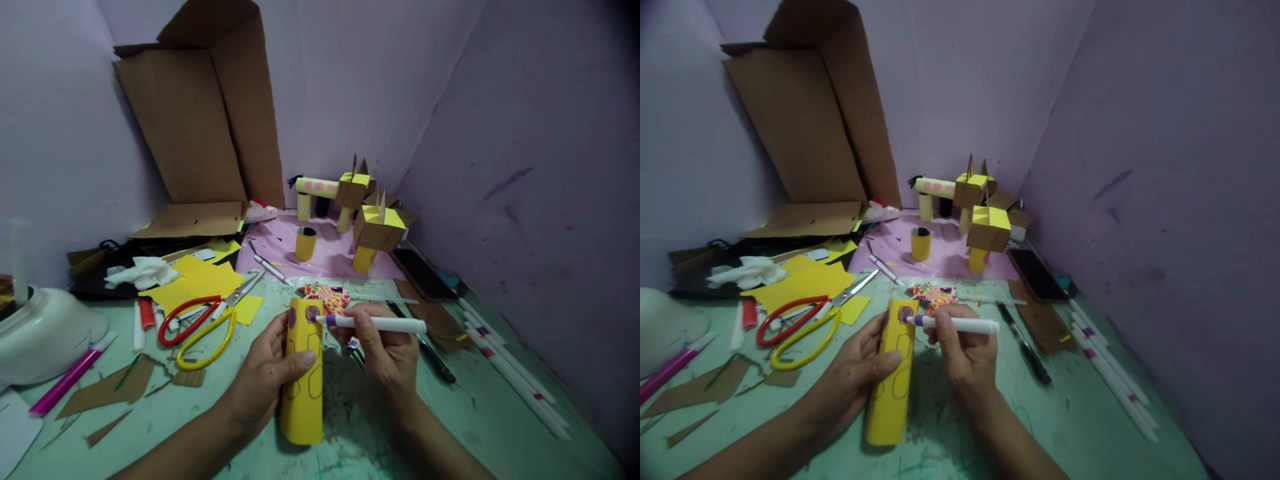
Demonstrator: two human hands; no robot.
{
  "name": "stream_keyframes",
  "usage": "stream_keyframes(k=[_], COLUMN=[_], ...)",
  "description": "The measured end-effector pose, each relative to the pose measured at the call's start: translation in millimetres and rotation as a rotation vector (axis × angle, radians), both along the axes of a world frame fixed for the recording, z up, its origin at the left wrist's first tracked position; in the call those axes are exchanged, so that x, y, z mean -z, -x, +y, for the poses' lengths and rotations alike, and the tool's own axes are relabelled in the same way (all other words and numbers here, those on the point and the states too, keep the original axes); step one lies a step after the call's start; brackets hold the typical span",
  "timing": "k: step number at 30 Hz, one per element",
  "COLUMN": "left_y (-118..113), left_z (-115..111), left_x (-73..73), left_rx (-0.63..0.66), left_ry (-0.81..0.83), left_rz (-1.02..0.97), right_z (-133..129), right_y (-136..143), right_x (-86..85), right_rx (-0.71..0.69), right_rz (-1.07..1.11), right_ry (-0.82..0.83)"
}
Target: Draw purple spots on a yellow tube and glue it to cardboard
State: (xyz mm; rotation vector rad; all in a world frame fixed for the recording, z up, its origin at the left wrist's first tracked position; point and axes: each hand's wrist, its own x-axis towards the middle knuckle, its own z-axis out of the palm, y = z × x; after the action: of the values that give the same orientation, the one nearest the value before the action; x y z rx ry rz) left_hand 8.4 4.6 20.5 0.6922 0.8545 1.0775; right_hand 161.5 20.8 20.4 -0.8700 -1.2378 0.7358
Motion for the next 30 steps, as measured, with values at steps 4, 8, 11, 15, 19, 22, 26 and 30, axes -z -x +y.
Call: stream_keyframes(k=[4,8,11,15,19,22,26,30], left_y=[-0.2,-0.2,0.0,0.0,-0.2,-0.2,0.0,0.2], left_z=[0.3,0.2,0.2,0.2,-0.3,-0.3,0.1,0.2], left_x=[0.0,-0.9,-0.2,0.8,0.5,0.5,1.6,3.1], left_rx=[0.005,0.006,0.007,0.005,0.011,0.004,0.007,0.015], left_ry=[-0.001,0.013,0.011,0.004,0.001,0.01,0.011,0.007], left_rz=[-0.012,-0.017,-0.021,-0.011,-0.011,-0.008,-0.018,-0.03], right_z=[0.1,0.6,1.0,1.8,2.2,1.7,0.2,-0.1], right_y=[0.8,1.8,1.7,0.9,0.7,0.8,0.7,0.0], right_x=[0.0,1.7,3.3,3.9,2.7,1.4,0.6,1.6], right_rx=[0.012,0.002,-0.013,-0.023,-0.007,0.008,-0.013,-0.01], right_rz=[0.027,0.131,0.144,0.128,0.075,0.002,-0.021,-0.044], right_ry=[0.006,0.028,0.031,0.024,0.008,-0.013,-0.017,-0.014])
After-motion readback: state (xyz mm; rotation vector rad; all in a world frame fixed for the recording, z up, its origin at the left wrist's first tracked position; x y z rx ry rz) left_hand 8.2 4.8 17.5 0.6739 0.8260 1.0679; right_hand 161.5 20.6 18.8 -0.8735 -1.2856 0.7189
